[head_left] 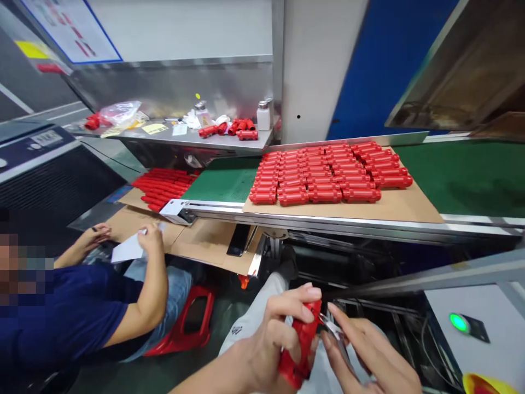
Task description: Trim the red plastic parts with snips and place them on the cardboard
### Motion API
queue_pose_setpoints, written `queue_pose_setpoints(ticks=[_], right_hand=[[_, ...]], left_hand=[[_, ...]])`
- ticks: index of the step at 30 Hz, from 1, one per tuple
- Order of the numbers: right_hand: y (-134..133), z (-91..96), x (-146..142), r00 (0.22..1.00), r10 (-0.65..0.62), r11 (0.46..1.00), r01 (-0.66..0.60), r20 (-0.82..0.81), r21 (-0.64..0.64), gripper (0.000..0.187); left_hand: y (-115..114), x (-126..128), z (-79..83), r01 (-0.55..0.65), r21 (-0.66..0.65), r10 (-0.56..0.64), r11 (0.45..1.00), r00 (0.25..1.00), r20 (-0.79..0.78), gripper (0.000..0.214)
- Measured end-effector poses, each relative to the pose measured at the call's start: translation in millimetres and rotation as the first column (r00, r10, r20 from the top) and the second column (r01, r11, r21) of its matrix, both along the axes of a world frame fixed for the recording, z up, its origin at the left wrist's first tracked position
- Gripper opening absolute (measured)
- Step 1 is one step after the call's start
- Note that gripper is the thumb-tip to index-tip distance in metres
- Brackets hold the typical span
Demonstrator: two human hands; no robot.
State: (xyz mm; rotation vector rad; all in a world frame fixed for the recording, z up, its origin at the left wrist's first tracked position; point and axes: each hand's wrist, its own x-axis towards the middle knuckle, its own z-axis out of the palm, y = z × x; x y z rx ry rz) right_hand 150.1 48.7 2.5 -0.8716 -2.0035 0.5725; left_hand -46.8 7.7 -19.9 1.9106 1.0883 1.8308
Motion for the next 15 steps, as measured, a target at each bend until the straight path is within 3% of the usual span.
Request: queue_pose_setpoints(ticks=[3, 8, 15], right_hand=[[1.4, 4.3, -2.6, 0.998, 0.054, 0.998, -0.054, -0.026, -0.015, 0.054], [-1.9, 1.8, -2.0, 1.000, 0.027, 1.000, -0.027, 0.009, -0.016, 0.052], [-5.4, 0.7, -4.8, 0.998, 0.001, 0.999, -0.004, -0.061, -0.047, 0.042]], left_hand=[[-2.5, 2.4, -2.8, -0.043, -0.004, 0.043, 0.999, 0.997, 0.064, 0.031], [-1.5, 6.5, 4.5, -0.129, -0.053, 0.135, 0.990, 0.980, 0.146, 0.037], [-1.7, 5.5, 8.2, -0.102, -0.064, 0.108, 0.993, 0.990, 0.087, 0.040]])
